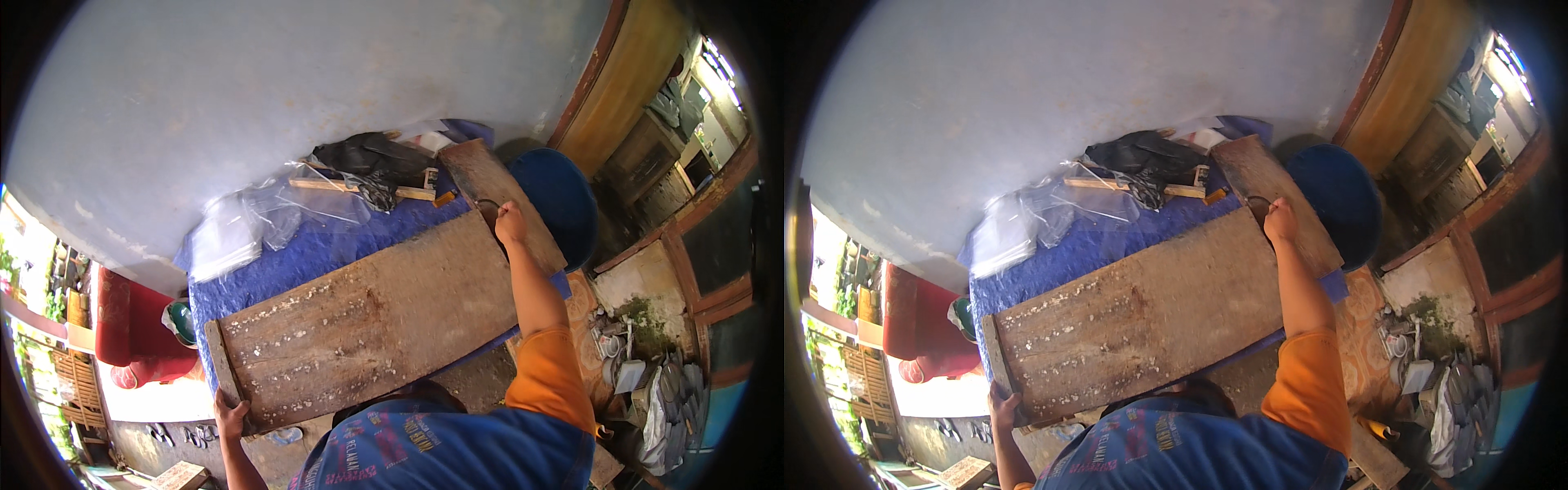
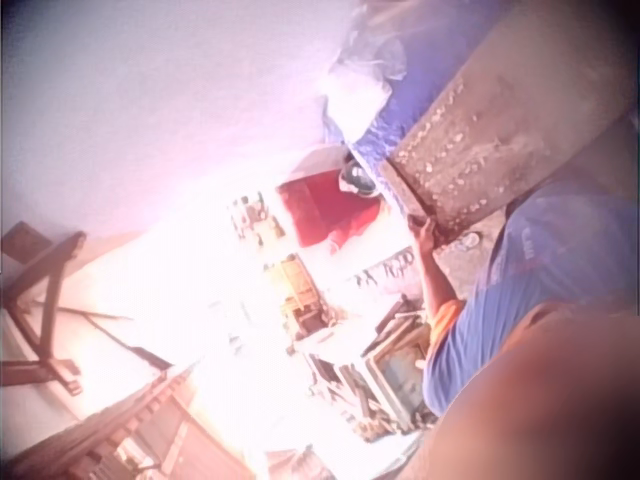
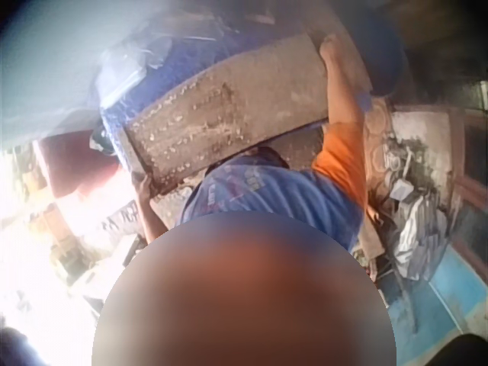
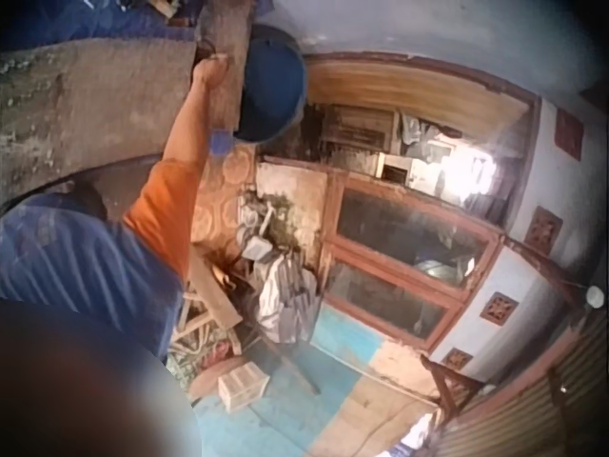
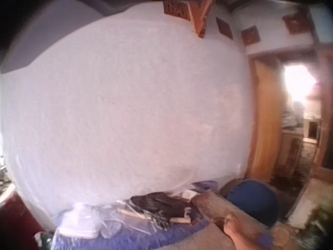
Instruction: The person places a wooden plank on a blue tarp, retrieves a small wooden frame, and positions it on the plank. They then pick up a plastic bag and place it on the frame. The person continues to adjust the frame and plank on the tarp.
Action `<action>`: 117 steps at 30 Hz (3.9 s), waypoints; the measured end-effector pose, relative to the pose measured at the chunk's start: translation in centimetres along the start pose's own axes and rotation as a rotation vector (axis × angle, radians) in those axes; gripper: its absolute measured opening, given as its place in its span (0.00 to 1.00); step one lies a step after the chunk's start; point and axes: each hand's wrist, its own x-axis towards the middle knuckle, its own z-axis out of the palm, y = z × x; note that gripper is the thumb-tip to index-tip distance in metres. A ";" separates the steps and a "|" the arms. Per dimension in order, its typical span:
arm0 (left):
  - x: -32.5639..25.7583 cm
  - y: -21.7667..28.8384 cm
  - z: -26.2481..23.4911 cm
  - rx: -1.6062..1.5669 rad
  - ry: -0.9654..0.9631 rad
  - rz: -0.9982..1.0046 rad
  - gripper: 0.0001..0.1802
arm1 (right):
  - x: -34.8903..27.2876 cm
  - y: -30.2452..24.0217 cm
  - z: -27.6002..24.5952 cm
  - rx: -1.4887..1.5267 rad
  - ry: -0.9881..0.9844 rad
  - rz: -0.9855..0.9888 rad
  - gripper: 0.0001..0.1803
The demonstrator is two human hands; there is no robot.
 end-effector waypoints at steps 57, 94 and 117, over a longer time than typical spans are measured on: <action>1.0 -1.2 0.9 0.111 0.121 0.047 0.45 | -13.2 1.1 -5.0 0.231 0.072 0.111 0.08; 2.7 -4.3 0.6 0.012 0.096 -0.115 0.55 | -13.0 1.7 -4.2 0.215 0.221 -0.020 0.09; 1.2 -1.1 1.3 0.111 0.216 0.066 0.39 | -10.9 -7.0 1.6 -0.245 0.138 -0.142 0.11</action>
